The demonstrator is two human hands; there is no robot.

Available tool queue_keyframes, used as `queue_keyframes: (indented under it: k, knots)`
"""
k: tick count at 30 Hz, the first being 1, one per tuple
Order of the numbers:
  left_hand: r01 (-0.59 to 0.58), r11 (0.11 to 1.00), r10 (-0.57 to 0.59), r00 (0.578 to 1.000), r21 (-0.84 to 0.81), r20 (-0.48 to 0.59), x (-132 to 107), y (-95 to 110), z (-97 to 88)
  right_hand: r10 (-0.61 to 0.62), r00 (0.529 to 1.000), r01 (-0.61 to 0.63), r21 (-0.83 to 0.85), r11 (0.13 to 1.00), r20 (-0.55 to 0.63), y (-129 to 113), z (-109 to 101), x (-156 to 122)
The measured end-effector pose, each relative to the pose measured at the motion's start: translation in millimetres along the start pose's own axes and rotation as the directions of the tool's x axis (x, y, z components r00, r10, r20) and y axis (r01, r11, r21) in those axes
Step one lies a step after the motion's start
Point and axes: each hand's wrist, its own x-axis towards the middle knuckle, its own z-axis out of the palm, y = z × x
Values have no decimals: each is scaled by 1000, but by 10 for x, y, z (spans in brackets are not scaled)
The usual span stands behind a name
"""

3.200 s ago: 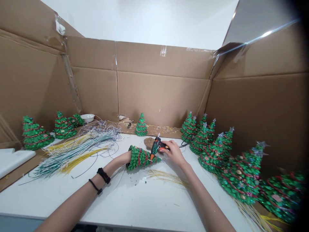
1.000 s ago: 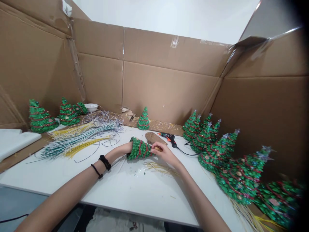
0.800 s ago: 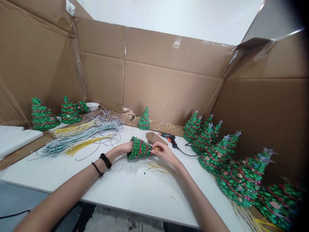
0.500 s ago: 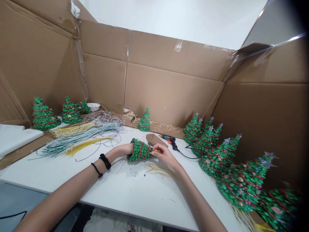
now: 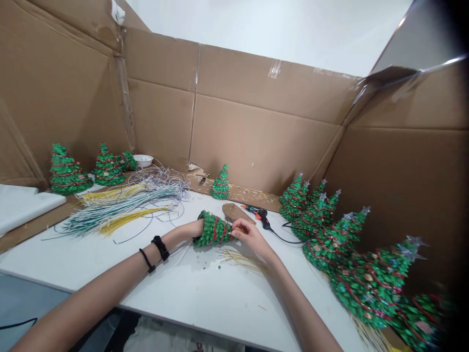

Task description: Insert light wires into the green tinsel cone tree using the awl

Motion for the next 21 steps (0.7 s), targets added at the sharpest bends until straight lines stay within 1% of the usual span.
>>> queue_keyframes:
  k: [2,6,11,18,21]
  knots:
    - [5,1000,-5,1000,2,0,-12,63,56,-6,1000,6,9,1000,-1,-1,-1,0]
    - [4,1000,-5,999,-5,-38,-38,140,118,-10,1000,10,24,1000,-4,4,-1,-5]
    - [-2,1000,2,1000,23,-8,-46,146,114,-2,1000,2,9,1000,-7,3,4,-10]
    - [-7,1000,7,1000,3,-14,-39,175,136,-3,1000,3,-5,1000,-14,10,8,-8]
    - [-17,1000,17,1000,-1,-6,-32,156,125,-7,1000,6,-11,1000,-15,12,9,-7]
